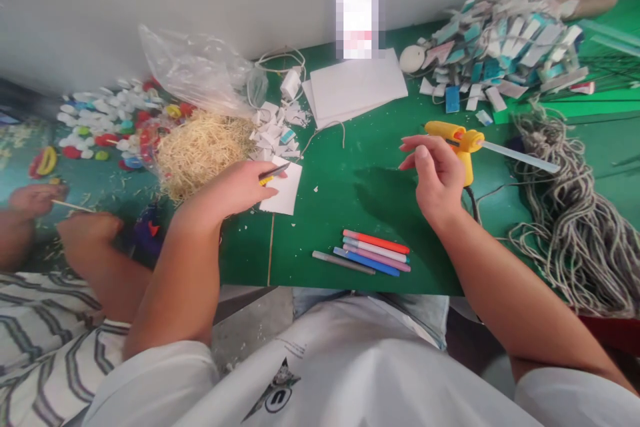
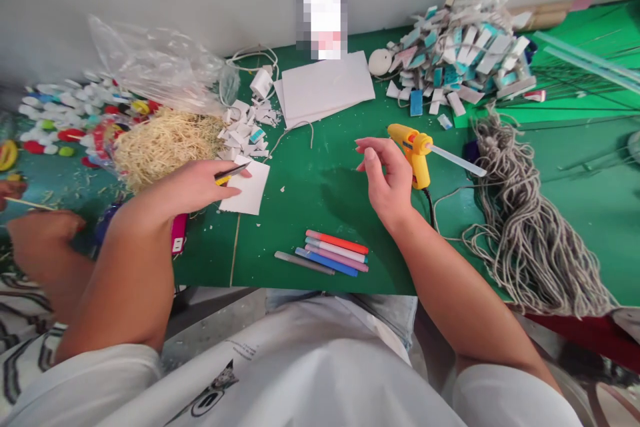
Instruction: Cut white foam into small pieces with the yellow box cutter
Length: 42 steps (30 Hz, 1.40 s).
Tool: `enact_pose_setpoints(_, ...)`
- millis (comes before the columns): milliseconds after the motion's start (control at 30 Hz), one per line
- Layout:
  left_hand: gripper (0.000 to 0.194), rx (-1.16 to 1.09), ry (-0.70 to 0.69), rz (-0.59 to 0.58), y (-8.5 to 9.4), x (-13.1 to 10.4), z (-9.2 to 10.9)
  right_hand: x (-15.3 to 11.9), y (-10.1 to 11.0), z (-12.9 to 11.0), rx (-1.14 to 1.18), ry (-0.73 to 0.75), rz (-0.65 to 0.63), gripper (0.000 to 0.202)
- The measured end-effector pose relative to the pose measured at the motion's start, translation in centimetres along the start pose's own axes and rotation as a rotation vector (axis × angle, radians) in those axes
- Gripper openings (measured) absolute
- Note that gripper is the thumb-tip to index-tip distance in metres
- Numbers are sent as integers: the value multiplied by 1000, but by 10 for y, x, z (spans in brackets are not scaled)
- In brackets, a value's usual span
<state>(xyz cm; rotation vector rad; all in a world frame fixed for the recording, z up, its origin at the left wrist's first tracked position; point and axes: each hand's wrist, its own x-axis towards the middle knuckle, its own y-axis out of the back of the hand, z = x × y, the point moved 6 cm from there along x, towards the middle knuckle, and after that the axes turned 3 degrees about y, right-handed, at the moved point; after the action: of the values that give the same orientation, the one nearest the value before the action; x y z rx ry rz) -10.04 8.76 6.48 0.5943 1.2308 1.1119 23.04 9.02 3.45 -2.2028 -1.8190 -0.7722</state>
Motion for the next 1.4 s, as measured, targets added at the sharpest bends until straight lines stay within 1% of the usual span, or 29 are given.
enact_pose_setpoints(33, 40, 23, 23, 27, 5, -3, -3, 0, 0, 0, -1, 0, -2, 38)
enact_pose_setpoints(67, 40, 26, 30, 49, 8, -6, -1, 0, -1, 0, 1, -2, -2, 38)
enact_pose_setpoints(100, 41, 5, 19, 71, 9, -7, 6, 0, -1, 0, 9, -4, -2, 38)
enact_pose_setpoints(133, 42, -47, -25, 87, 7, -6, 17, 0, -1, 0, 21, -5, -2, 37)
enact_pose_setpoints(200, 41, -160, -157, 75, -2, 0, 49, 0, -1, 1, 37, -9, 3, 37)
enact_pose_setpoints(267, 40, -247, -250, 25, -18, 13, 83, 1, -1, 3, 33, -21, 10, 38)
enact_pose_setpoints(367, 39, -332, -374, 18, -39, 39, 132, 1, 1, 5, 21, -34, 21, 38)
enact_pose_setpoints(433, 36, -322, -418, 43, -49, 57, 154, 2, 3, 5, 30, -29, 31, 37)
enact_pose_setpoints(500, 34, -300, -406, 58, -54, 71, 163, 3, 4, 6, 34, -31, 36, 36)
enact_pose_setpoints(567, 34, -269, -349, 62, -54, 78, 157, 3, 4, 6, 26, -41, 28, 37)
enact_pose_setpoints(633, 36, -263, -292, 61, -48, 77, 141, 3, 3, 7, 12, -50, 10, 38)
enact_pose_setpoints(733, 40, -267, -209, 72, -33, 61, 102, 1, 1, 6, 4, -56, -10, 40)
enact_pose_setpoints(867, 41, -194, 15, 91, -9, 28, 39, 0, -1, 6, 31, -60, -16, 37)
enact_pose_setpoints(933, 40, -147, 102, 128, 2, 13, 17, 0, -2, 7, 41, -69, -27, 37)
enact_pose_setpoints(967, 39, -139, 126, 147, 5, 7, 10, 0, -3, 8, 38, -76, -37, 37)
enact_pose_setpoints(1033, 41, -186, 119, 204, 8, -2, 9, -1, -6, 10, 20, -94, -63, 37)
enact_pose_setpoints(1067, 45, -232, 94, 237, 7, -6, 15, -1, -7, 12, 10, -101, -77, 36)
enact_pose_setpoints(1133, 47, -338, 20, 319, 1, -13, 32, -2, -10, 14, -6, -112, -110, 33)
enact_pose_setpoints(1167, 48, -382, -27, 320, -6, -16, 44, -2, -10, 15, -14, -117, -128, 31)
enact_pose_setpoints(1200, 49, -415, -70, 291, -15, -18, 56, -2, -11, 16, -25, -124, -144, 29)
enact_pose_setpoints(1233, 50, -432, -110, 217, -27, -20, 68, -2, -11, 18, -40, -131, -159, 28)
enact_pose_setpoints(1300, 50, -417, -187, 21, -51, -24, 87, -2, -11, 21, -87, -134, -195, 25)
enact_pose_setpoints(1333, 49, -390, -222, -62, -61, -26, 92, -1, -12, 22, -116, -120, -223, 24)
enact_pose_setpoints(1367, 48, -374, -242, -107, -67, -28, 95, -1, -13, 22, -149, -93, -262, 24)
enact_pose_setpoints(1400, 48, -373, -254, -115, -69, -29, 94, -2, -16, 21, -184, -55, -311, 26)
